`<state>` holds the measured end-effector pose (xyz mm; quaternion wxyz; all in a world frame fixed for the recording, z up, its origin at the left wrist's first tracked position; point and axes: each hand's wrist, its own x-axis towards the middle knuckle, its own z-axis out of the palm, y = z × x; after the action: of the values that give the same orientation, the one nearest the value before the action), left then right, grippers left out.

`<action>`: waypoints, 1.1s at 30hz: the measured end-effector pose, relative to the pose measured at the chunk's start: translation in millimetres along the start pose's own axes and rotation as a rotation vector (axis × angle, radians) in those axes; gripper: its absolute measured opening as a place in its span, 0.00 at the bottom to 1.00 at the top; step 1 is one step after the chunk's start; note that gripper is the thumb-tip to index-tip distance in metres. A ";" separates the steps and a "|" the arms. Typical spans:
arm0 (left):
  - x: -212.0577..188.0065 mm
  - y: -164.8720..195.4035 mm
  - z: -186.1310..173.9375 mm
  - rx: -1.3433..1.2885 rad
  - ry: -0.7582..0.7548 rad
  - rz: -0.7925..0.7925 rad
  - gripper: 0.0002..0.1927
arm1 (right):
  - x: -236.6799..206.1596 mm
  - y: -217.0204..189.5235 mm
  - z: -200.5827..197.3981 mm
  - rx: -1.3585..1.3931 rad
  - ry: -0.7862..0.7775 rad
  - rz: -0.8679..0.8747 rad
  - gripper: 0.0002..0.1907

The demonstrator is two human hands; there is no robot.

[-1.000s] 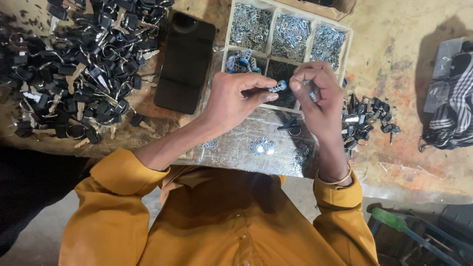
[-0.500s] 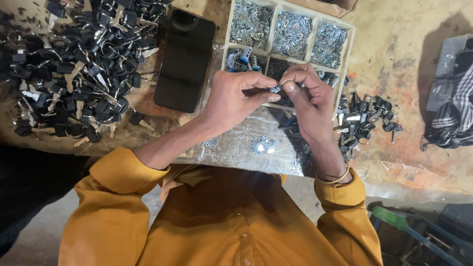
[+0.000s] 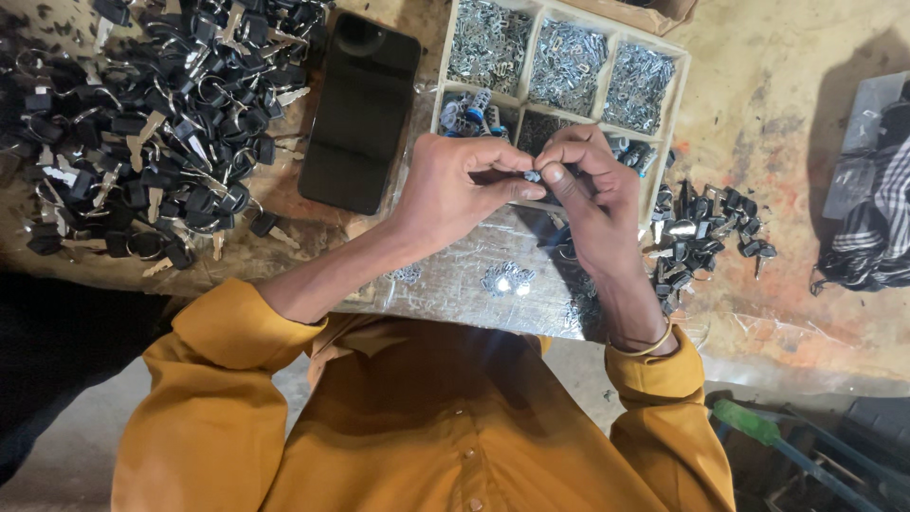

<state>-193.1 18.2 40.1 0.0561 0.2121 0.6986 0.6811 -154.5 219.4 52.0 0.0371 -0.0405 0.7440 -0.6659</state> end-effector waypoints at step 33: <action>-0.6 -3.7 -1.1 -0.054 -0.003 -0.027 0.11 | 1.5 -16.4 0.8 -0.858 0.040 -0.508 0.10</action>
<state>-193.8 17.0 36.4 0.0720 0.2023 0.6828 0.6984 -155.8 216.6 68.1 -0.1606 -0.2194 0.9181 -0.2883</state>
